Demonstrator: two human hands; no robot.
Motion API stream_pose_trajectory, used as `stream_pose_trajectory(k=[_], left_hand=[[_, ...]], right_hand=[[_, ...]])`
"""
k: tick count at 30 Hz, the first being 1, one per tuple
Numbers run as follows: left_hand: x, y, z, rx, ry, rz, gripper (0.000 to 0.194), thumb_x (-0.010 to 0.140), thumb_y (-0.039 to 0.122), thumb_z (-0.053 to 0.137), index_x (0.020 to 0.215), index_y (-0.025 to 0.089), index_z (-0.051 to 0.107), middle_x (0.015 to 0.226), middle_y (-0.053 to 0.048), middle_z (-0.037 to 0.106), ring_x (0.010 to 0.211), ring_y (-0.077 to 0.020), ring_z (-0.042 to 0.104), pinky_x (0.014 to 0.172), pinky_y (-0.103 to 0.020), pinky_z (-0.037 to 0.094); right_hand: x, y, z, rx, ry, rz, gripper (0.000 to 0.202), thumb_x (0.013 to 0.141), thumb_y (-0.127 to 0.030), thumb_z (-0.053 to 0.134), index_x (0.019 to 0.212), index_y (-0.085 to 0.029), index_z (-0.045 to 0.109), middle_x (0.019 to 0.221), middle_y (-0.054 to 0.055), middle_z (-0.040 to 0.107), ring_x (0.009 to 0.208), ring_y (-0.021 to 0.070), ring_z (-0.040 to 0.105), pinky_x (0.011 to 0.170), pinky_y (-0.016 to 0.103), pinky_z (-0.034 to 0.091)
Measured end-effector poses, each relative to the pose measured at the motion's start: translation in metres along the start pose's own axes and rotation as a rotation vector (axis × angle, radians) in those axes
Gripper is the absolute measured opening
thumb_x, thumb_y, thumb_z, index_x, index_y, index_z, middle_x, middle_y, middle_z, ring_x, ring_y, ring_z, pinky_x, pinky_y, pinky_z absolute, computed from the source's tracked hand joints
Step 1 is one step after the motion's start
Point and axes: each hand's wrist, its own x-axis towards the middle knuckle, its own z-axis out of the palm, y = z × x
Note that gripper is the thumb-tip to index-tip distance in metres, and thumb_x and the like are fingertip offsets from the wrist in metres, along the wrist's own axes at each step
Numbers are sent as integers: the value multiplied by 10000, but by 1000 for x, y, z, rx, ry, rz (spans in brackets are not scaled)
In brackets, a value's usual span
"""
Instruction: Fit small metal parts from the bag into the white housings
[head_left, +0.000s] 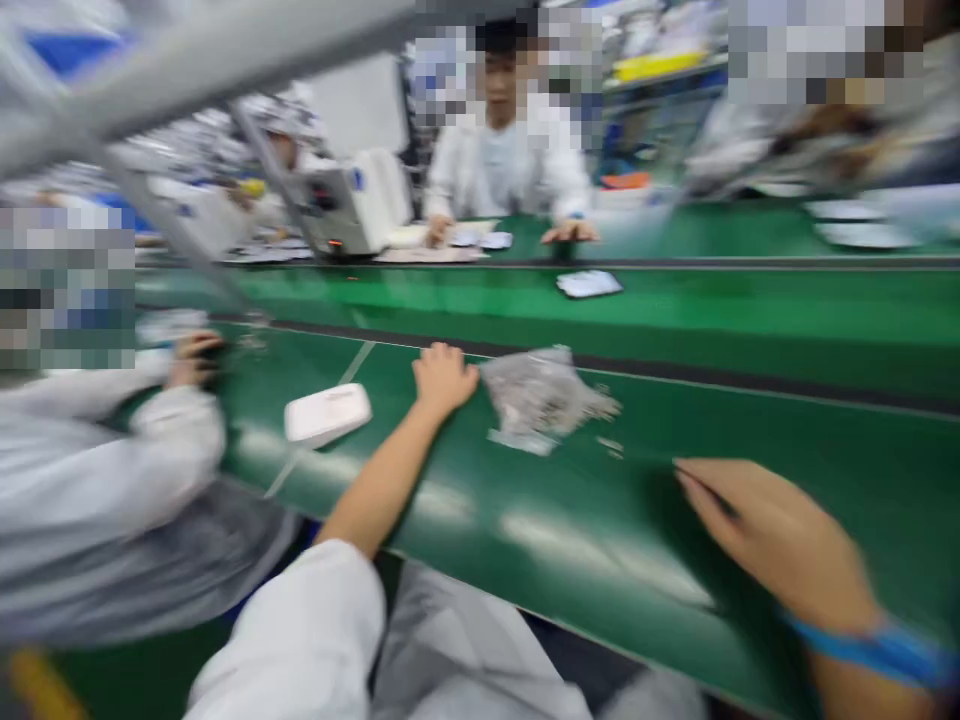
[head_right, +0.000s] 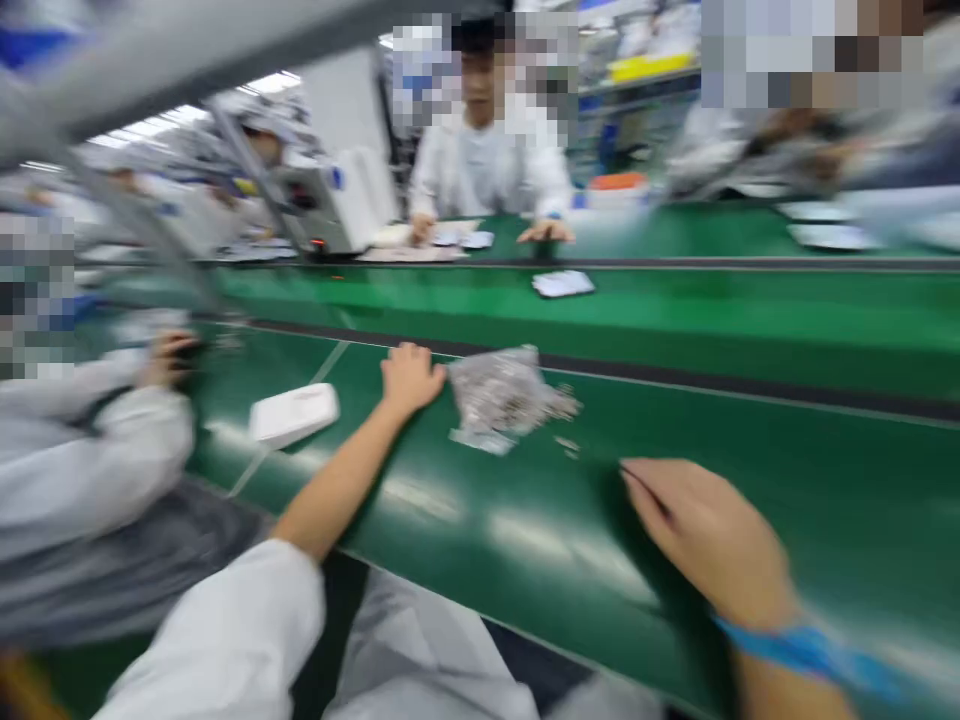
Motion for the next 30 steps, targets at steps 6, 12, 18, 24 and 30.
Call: stream_pose_trajectory(k=[6, 12, 18, 24, 30], left_hand=[[34, -21, 43, -417, 281, 150, 271, 797, 458, 671, 766, 214, 558, 1078, -214, 631, 1187, -562, 497, 825, -775, 334], [26, -24, 46, -362, 223, 90, 424, 800, 573, 673, 823, 159, 584, 1168, -214, 604, 1246, -589, 448, 848, -728, 354], [30, -23, 38, -402, 318, -22, 236, 856, 315, 596, 1014, 141, 579, 1159, -251, 608, 1155, -447, 532, 908, -610, 385], [-9, 22, 15, -519, 685, 436, 113, 891, 250, 576, 984, 192, 605, 1013, -137, 674, 1010, -303, 609, 897, -508, 410], [-60, 69, 6, -689, 423, 1057, 145, 908, 133, 618, 1003, 224, 677, 971, -47, 736, 958, -194, 646, 841, -380, 467]], right_hand=[[-33, -20, -31, -492, 446, 198, 132, 954, -194, 532, 928, -203, 662, 791, 78, 712, 749, 217, 673, 746, 384, 528], [-79, -22, -49, -830, 339, 770, 578, 940, -524, 612, 1292, -66, 625, 1371, 321, 563, 1275, 484, 507, 972, 669, 441], [-89, -47, -33, -608, 174, 786, 570, 1029, -476, 446, 1371, -40, 581, 1415, 310, 573, 1321, 463, 543, 1018, 654, 465], [-82, -121, -9, -352, 89, 427, 422, 1014, -337, 547, 1389, -146, 575, 1419, 227, 602, 1311, 378, 578, 1008, 549, 519], [-19, -110, -29, 139, 92, 299, 103, 970, -186, 597, 963, -227, 691, 913, 61, 739, 877, 220, 681, 801, 381, 548]])
